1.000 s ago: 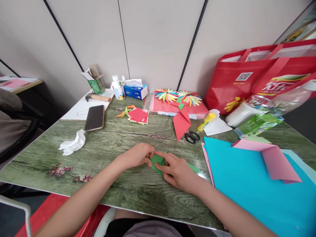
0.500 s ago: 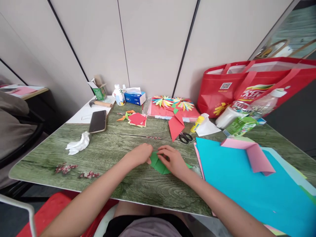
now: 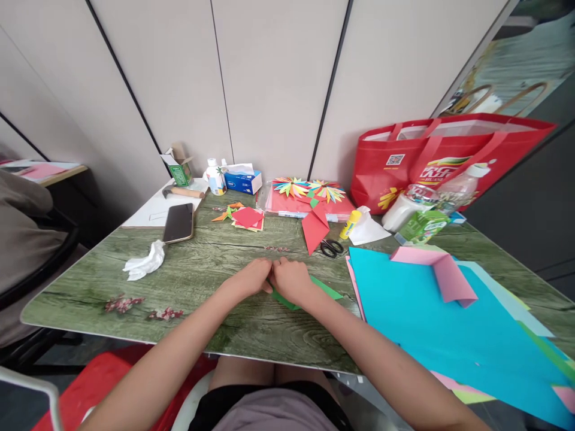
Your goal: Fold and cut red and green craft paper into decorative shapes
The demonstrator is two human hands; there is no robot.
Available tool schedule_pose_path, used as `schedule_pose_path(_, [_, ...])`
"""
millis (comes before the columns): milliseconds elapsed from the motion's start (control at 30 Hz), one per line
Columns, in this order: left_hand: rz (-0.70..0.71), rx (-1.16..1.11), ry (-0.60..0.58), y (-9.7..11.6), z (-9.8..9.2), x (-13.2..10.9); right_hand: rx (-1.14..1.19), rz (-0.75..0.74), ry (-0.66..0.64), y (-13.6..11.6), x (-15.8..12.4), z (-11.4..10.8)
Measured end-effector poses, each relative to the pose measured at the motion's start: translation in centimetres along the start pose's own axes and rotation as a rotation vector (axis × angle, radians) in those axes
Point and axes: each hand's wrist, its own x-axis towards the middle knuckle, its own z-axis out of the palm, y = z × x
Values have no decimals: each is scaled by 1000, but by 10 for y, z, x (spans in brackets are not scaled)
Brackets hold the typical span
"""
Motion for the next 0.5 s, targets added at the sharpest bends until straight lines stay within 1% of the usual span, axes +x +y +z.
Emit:
schedule_pose_path(100, [3, -9, 4, -2, 0, -1, -22, 42, 5, 4, 0, 3])
schedule_pose_path(267, [9, -14, 6, -1, -1, -4, -34, 91, 31, 31, 0, 5])
schedule_pose_path(367, [25, -10, 14, 2, -2, -5, -30, 111, 76, 43, -3, 8])
schedule_pose_path(500, [55, -7, 30, 5, -3, -11, -11, 154, 175, 44, -11, 16])
